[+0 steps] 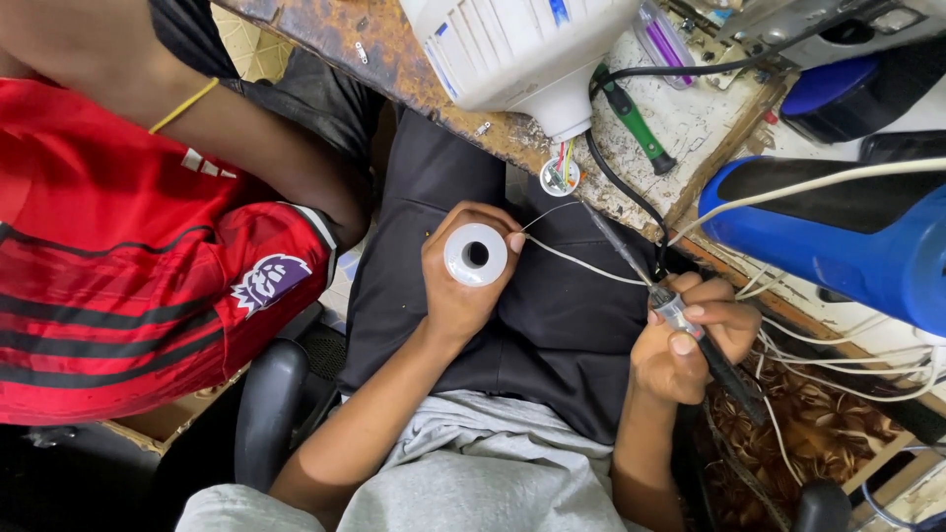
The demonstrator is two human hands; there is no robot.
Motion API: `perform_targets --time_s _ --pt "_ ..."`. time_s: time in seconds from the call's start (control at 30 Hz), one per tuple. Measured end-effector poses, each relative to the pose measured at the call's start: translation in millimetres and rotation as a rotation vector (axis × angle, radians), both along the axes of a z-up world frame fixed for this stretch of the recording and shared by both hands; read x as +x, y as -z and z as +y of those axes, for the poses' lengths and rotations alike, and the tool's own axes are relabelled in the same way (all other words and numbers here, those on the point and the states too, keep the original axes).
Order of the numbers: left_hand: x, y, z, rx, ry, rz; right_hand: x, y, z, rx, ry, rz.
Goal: Insulating and repairing internal wiring of a large LED bulb using tape and a soldering tool.
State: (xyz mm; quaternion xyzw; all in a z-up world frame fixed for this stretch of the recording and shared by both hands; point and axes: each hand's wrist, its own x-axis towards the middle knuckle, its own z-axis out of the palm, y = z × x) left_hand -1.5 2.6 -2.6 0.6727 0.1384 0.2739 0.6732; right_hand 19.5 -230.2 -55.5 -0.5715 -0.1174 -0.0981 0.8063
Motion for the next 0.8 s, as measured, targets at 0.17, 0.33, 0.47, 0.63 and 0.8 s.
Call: perform_targets --time_s 0.17,0.33,0.47,0.63,0.8 --pt "1 0 0 0.005 -0.005 -0.005 -1 0 0 0.011 0.001 -0.002" --pt "0 -2 0 0.005 -0.002 0.004 -1 -5 0 0.007 -0.008 -0.010" --pt "-2 -3 0 0.013 -0.001 -0.003 -2 -19 5 0.050 -0.006 -0.028" --pt "-6 -6 3 0.014 0.029 -0.051 -7 -48 4 0.083 0.011 -0.087" --pt "-13 -25 -1 0.000 0.099 -0.057 0 -119 24 -0.043 0.189 -0.253"
